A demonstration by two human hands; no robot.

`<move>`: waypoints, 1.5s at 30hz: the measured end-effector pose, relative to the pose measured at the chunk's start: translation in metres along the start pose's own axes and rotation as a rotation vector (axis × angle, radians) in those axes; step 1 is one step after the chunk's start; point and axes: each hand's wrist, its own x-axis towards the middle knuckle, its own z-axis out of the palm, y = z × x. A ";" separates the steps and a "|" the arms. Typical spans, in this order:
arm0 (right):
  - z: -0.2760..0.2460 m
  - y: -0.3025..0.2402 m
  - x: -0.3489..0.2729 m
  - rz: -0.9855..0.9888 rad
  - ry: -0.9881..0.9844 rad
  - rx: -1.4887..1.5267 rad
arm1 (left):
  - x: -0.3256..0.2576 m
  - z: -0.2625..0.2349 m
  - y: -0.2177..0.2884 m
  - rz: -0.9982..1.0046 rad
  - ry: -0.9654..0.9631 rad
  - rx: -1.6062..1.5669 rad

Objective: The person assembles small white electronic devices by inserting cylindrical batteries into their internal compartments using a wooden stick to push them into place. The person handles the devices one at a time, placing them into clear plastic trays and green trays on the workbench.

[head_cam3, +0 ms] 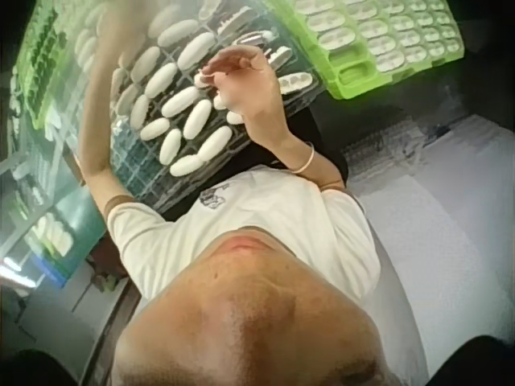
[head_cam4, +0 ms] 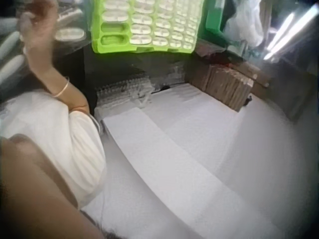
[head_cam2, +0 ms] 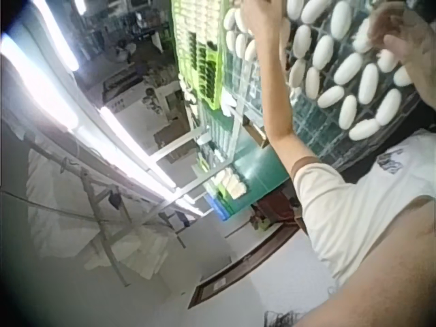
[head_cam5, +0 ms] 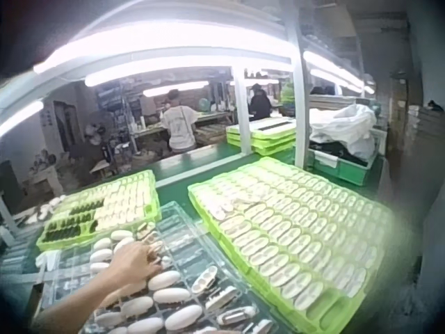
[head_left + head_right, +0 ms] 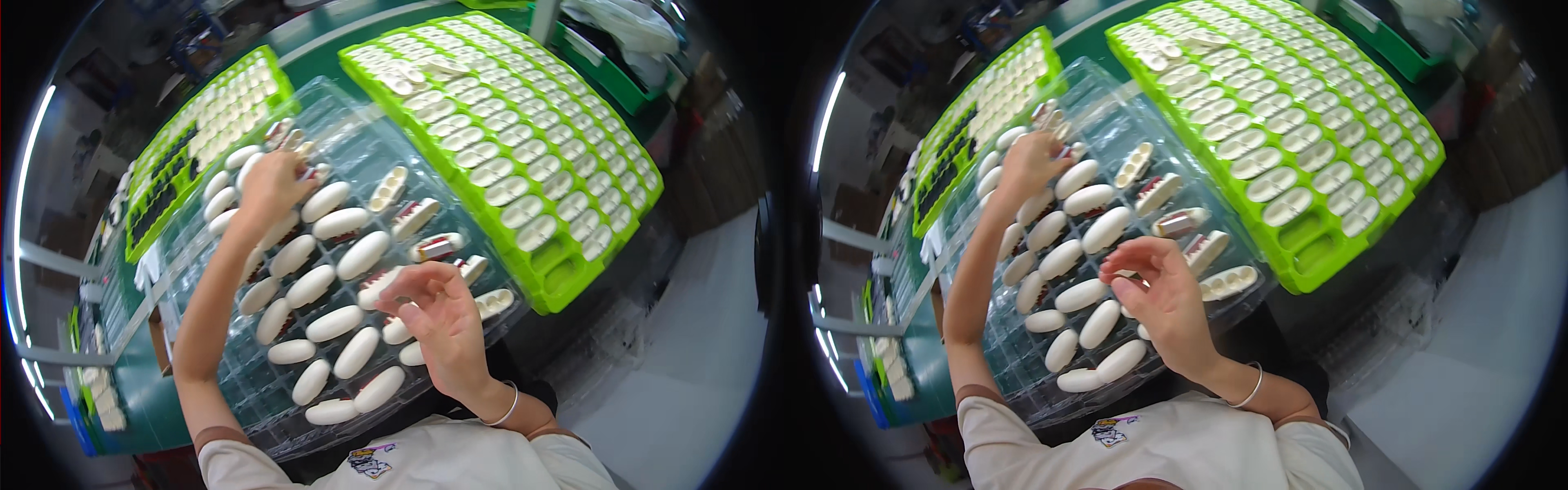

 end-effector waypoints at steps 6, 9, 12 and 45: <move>-0.039 -0.092 0.022 -0.370 -0.043 -1.386 | -0.034 -0.040 -0.010 -0.075 0.155 -0.403; -0.094 -0.134 0.027 -0.286 0.049 -1.877 | -0.060 -0.059 0.007 -0.100 0.130 -0.621; -0.112 -0.141 0.033 -0.166 -0.023 -2.019 | -0.085 -0.064 0.016 -0.122 0.095 -0.817; 0.009 -0.005 0.011 0.092 -0.053 -0.205 | -0.148 -0.051 0.058 -0.289 -0.552 -1.887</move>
